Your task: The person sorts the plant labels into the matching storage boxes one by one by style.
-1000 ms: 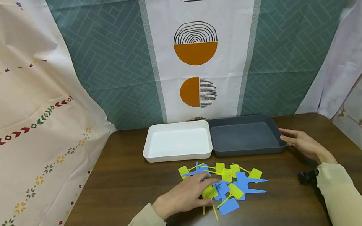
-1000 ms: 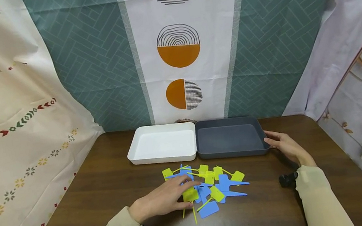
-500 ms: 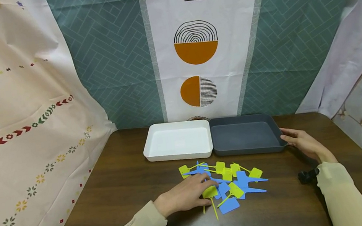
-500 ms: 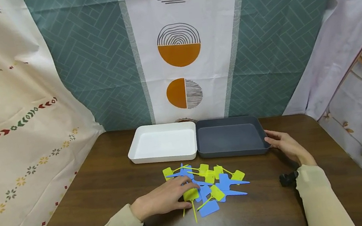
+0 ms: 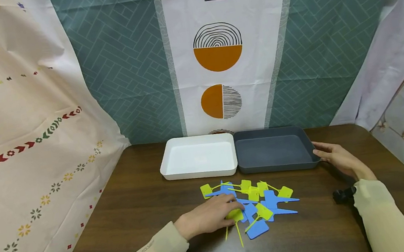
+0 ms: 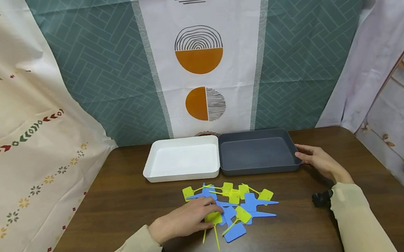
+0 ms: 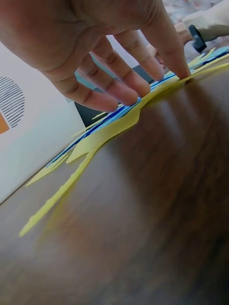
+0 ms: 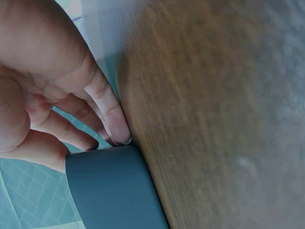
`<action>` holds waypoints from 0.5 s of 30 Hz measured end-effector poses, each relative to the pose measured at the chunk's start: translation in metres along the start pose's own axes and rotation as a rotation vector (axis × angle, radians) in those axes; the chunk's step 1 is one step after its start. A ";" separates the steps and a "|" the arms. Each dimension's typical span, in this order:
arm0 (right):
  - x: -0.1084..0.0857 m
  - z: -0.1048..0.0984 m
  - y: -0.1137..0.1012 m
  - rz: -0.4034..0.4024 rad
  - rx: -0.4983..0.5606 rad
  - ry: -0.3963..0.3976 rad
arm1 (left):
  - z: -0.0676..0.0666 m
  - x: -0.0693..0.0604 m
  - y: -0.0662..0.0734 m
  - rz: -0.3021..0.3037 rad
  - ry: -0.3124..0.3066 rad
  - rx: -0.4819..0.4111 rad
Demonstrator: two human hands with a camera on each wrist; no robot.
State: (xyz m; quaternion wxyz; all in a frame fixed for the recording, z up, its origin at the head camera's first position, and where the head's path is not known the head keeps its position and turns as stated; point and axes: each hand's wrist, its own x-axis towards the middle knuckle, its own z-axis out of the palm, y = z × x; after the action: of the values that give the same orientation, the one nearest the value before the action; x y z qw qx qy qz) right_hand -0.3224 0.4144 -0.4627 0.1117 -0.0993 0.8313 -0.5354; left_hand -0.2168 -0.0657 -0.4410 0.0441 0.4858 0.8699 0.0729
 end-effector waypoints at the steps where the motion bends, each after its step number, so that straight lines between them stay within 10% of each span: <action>1: 0.000 0.000 0.000 -0.005 0.000 -0.001 | 0.000 0.000 0.000 0.000 0.001 0.001; 15: 0.001 0.000 0.002 -0.004 0.013 0.007 | -0.002 0.000 0.003 0.024 0.055 0.008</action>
State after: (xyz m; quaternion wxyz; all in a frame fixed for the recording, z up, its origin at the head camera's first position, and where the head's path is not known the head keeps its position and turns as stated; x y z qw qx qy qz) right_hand -0.3232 0.4154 -0.4646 0.1081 -0.0982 0.8280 -0.5413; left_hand -0.2144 -0.0646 -0.4388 0.0176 0.4942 0.8652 0.0833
